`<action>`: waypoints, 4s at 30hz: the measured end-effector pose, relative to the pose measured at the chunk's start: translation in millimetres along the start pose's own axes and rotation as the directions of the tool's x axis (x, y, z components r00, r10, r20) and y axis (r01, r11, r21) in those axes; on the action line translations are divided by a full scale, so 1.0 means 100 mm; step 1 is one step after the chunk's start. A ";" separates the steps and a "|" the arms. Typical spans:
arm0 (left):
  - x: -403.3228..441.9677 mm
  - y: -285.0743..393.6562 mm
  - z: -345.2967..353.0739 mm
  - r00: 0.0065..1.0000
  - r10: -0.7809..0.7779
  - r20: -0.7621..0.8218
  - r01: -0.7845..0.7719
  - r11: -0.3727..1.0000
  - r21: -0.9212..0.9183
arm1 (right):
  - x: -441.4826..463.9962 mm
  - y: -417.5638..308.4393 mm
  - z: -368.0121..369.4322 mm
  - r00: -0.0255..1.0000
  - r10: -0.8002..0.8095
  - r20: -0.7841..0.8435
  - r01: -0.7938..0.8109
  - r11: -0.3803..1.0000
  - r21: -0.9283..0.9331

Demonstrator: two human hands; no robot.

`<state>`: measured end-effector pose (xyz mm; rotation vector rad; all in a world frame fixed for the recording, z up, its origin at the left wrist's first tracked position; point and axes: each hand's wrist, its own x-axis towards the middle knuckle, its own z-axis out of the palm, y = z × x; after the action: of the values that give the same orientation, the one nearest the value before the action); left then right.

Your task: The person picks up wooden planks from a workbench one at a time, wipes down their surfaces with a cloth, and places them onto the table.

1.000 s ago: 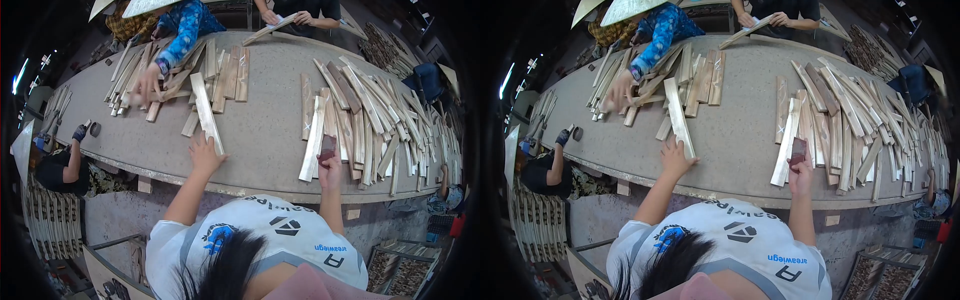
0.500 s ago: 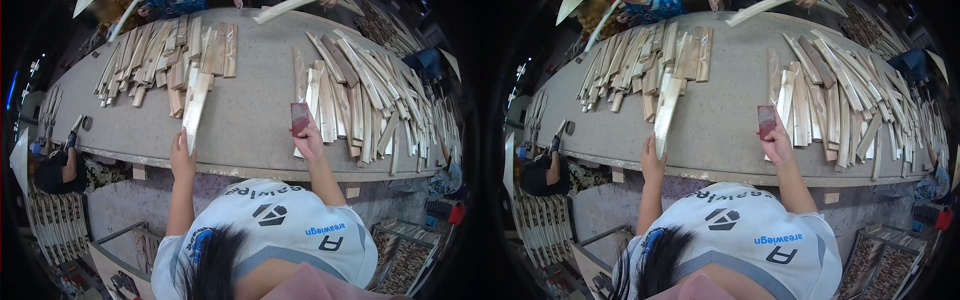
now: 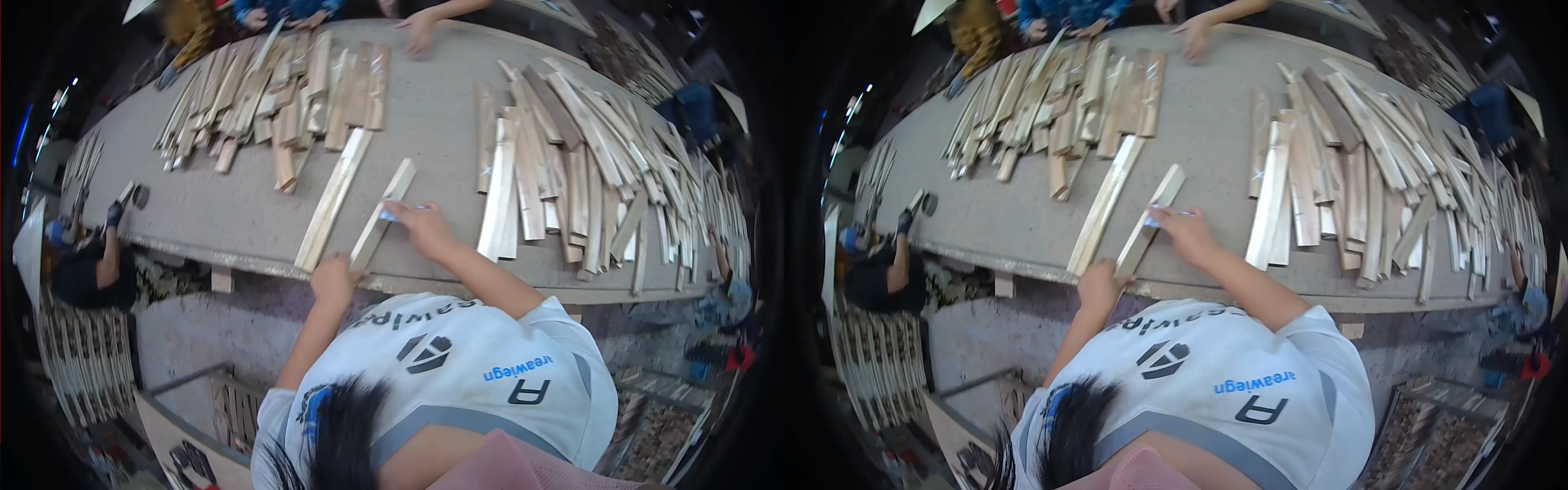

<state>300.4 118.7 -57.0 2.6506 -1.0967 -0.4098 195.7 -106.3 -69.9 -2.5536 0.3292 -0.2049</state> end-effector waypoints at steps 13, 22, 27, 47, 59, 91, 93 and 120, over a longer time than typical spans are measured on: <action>-0.38 -0.03 -0.24 0.967 -0.038 0.254 0.070 0.991 -0.115 | 0.16 0.35 0.08 0.988 -0.141 -0.058 0.111 0.926 -0.361; -0.25 -0.19 -0.64 0.841 0.298 0.452 -0.077 0.893 -0.444 | 0.01 0.32 -0.18 0.958 -0.238 0.160 0.268 0.944 -0.195; -0.16 -0.29 -0.68 0.802 0.220 0.555 0.307 0.645 -0.700 | -0.09 -0.33 0.09 0.964 -0.246 0.098 0.261 0.945 -0.197; 0.10 -1.00 -0.39 0.629 0.412 0.659 0.636 0.216 -0.741 | 0.36 0.28 0.16 0.990 0.129 -0.055 -0.130 0.991 -0.016; 0.01 -0.60 -0.71 0.672 0.344 0.656 0.631 0.199 -0.750 | 0.31 -0.04 0.17 0.994 -0.112 -0.018 0.104 0.964 -0.243; -0.42 0.16 -0.74 0.866 0.131 0.482 0.295 0.646 -0.704 | 0.18 0.30 0.02 0.869 -0.493 0.035 0.493 0.870 0.020; -0.44 0.25 -0.93 0.816 0.115 0.566 0.408 0.578 -0.706 | 0.32 0.46 -0.04 0.914 -0.406 0.022 0.407 0.913 -0.016; -0.38 -0.04 -0.44 0.767 0.176 0.616 0.641 -0.220 -0.735 | -0.27 -0.41 0.03 0.816 -0.569 0.104 0.504 0.788 0.354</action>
<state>292.7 153.3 -10.7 1.0535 0.1128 -1.4556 178.6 -63.5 -52.6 -2.2594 -0.4971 -0.1810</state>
